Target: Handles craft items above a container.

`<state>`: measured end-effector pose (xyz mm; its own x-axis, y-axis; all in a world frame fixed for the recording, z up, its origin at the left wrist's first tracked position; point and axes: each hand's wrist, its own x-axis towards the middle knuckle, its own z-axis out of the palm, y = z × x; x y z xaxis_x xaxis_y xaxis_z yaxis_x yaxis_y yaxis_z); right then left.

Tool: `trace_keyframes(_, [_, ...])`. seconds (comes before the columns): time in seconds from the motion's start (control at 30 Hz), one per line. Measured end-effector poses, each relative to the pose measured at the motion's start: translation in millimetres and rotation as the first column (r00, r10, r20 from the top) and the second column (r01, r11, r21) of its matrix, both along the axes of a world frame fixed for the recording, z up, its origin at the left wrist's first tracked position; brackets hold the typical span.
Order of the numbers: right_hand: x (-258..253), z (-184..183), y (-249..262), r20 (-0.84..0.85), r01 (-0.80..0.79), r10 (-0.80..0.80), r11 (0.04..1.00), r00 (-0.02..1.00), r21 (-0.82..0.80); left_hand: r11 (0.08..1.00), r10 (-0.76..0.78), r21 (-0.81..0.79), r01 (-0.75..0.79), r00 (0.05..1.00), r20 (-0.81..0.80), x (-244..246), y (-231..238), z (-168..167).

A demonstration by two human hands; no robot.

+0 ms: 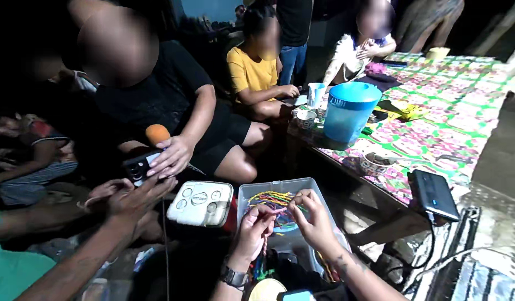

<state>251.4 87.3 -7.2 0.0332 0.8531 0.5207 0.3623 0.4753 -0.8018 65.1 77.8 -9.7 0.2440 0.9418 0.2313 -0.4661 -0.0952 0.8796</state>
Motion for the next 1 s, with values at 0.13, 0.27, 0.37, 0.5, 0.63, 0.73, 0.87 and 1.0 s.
trace_keyframes(0.13, [10, 2, 2, -0.071, 0.009, -0.008, 1.000, 0.997, 0.022, 0.990, 0.004, 0.139, 0.030, 0.971, -0.240, 13, 4, 1])
trace_keyframes(0.27, [19, -3, 4, -0.302, -0.260, 0.239, 0.965, 0.923, -0.032, 0.995, 0.075, 0.093, -0.044, 0.926, -0.370, 28, 12, 5])
trace_keyframes(0.37, [22, -11, 8, -0.515, -0.501, 0.388, 0.861, 0.764, -0.094, 0.992, 0.117, 0.004, -0.124, 0.920, -0.374, 37, 24, 3])
trace_keyframes(0.5, [16, -15, 10, -0.432, -0.383, 0.301, 0.916, 0.850, -0.116, 1.000, 0.011, -0.003, -0.015, 0.840, -0.543, 45, 22, 16])
trace_keyframes(0.63, [16, -20, 9, -0.445, -0.329, 0.225, 0.929, 0.867, -0.172, 0.981, 0.092, 0.161, 0.107, 0.475, -0.875, 30, 25, 70])
trace_keyframes(0.73, [15, -17, 7, -0.471, -0.366, 0.223, 0.900, 0.854, -0.237, 0.891, 0.453, 0.449, -0.062, 0.098, -0.886, 2, 22, 126])
trace_keyframes(0.87, [14, -17, 4, -0.464, -0.434, 0.291, 0.870, 0.837, -0.236, 0.701, 0.566, 0.658, -0.276, -0.346, -0.748, -52, -28, 161])
trace_keyframes(1.0, [16, -14, 7, -0.470, -0.456, 0.307, 0.856, 0.828, -0.242, 0.814, 0.038, -0.037, -0.579, 0.116, -0.992, -75, -98, 129])
